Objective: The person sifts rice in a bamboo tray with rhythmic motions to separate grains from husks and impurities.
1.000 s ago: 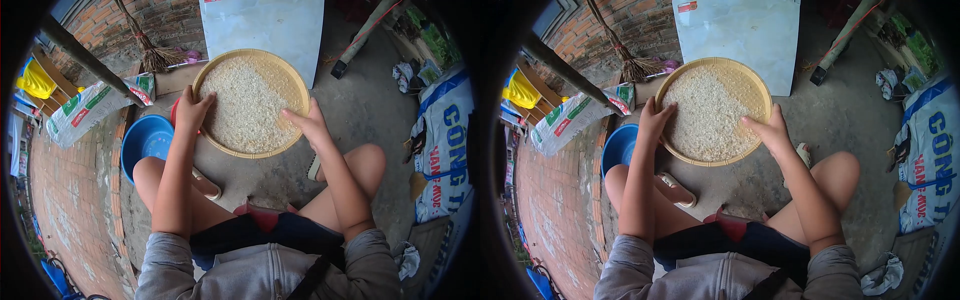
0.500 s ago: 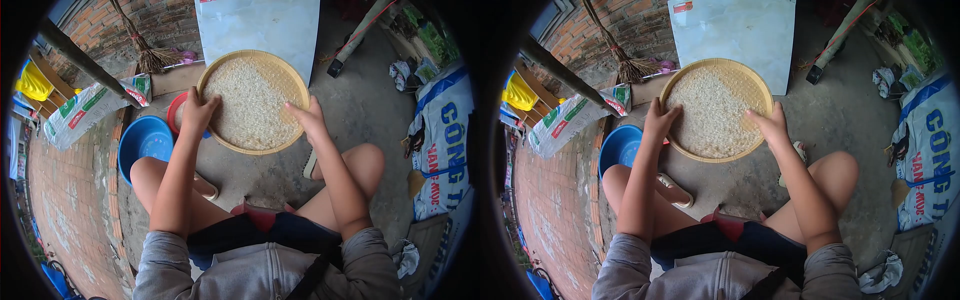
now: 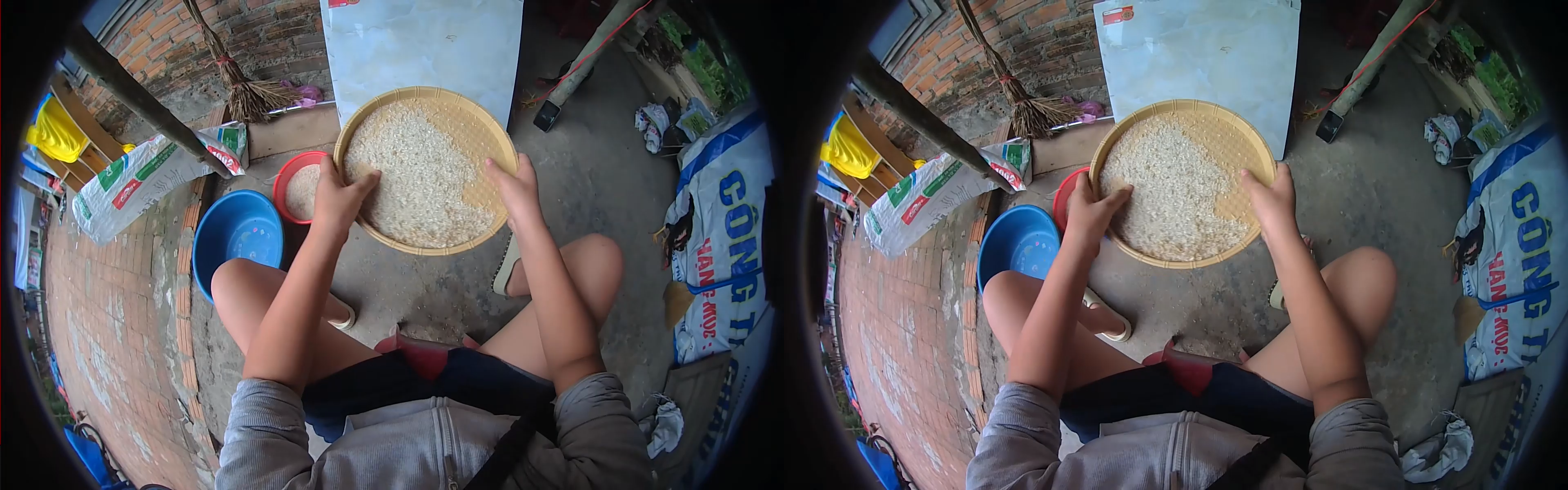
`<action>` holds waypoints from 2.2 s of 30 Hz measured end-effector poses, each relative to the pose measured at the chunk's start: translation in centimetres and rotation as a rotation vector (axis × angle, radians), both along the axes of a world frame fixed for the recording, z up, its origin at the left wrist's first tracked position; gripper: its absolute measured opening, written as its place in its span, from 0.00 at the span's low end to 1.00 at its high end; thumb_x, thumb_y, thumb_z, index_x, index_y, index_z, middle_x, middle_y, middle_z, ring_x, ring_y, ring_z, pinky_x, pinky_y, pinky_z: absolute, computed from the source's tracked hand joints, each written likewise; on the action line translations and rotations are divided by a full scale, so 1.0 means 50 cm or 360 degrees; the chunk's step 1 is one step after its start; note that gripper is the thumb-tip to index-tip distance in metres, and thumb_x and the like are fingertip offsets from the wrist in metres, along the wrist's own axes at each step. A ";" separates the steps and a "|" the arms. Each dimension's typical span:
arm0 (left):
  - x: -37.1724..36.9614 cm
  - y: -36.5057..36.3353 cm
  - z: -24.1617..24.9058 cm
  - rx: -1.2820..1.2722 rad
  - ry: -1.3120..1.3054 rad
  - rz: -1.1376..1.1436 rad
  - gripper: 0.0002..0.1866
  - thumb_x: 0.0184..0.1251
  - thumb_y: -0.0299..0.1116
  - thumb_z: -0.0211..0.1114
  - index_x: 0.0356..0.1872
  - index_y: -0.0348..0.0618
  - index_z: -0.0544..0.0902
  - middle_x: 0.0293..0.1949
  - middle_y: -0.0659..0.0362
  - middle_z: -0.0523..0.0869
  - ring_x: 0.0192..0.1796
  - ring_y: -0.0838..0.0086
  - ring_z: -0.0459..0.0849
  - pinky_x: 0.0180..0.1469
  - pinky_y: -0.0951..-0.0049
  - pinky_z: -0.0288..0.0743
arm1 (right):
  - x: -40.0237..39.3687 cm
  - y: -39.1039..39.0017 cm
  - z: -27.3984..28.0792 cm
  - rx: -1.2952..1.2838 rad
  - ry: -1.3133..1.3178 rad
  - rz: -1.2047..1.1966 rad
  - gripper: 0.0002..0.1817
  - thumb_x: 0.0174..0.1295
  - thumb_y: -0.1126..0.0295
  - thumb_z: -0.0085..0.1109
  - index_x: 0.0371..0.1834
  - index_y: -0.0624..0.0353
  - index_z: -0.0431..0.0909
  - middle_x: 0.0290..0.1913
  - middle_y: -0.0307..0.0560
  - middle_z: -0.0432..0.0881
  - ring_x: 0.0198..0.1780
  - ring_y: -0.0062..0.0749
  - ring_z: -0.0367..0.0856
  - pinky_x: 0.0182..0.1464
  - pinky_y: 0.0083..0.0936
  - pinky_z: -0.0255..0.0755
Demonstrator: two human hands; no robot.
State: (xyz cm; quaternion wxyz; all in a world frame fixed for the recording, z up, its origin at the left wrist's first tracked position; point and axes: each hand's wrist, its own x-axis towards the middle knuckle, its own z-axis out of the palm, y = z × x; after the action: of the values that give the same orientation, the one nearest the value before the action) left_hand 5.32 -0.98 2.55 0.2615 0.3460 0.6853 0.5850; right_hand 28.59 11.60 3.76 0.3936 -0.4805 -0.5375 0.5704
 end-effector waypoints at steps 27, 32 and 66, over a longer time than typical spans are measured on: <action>-0.002 -0.003 -0.019 -0.0015 -0.0051 0.0266 0.28 0.50 0.29 0.74 0.51 0.32 0.71 0.41 0.53 0.82 0.40 0.71 0.83 0.44 0.75 0.77 | -0.042 0.029 0.010 0.0059 0.0060 0.0033 0.20 0.57 0.77 0.61 0.50 0.69 0.64 0.47 0.56 0.77 0.44 0.34 0.80 0.44 0.28 0.75; -0.106 -0.002 -0.008 0.0026 -0.0421 0.0257 0.17 0.61 0.34 0.65 0.46 0.34 0.76 0.34 0.54 0.83 0.31 0.73 0.83 0.32 0.74 0.78 | -0.072 -0.062 -0.011 0.0486 -0.0052 0.0103 0.23 0.58 0.79 0.59 0.54 0.68 0.60 0.53 0.57 0.73 0.53 0.37 0.76 0.53 0.28 0.71; 0.044 -0.017 0.072 -0.0132 -0.0701 0.0102 0.15 0.66 0.33 0.54 0.50 0.37 0.75 0.36 0.60 0.82 0.35 0.74 0.80 0.39 0.73 0.74 | 0.010 0.031 0.010 -0.0103 -0.0101 0.0044 0.16 0.65 0.70 0.54 0.52 0.66 0.66 0.48 0.51 0.76 0.48 0.30 0.77 0.49 0.26 0.71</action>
State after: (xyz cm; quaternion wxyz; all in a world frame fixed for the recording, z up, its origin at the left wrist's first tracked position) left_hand 7.50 -1.82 6.13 0.4003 0.1768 0.6458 0.6256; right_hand 29.09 13.13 4.27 0.3526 -0.5033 -0.5375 0.5774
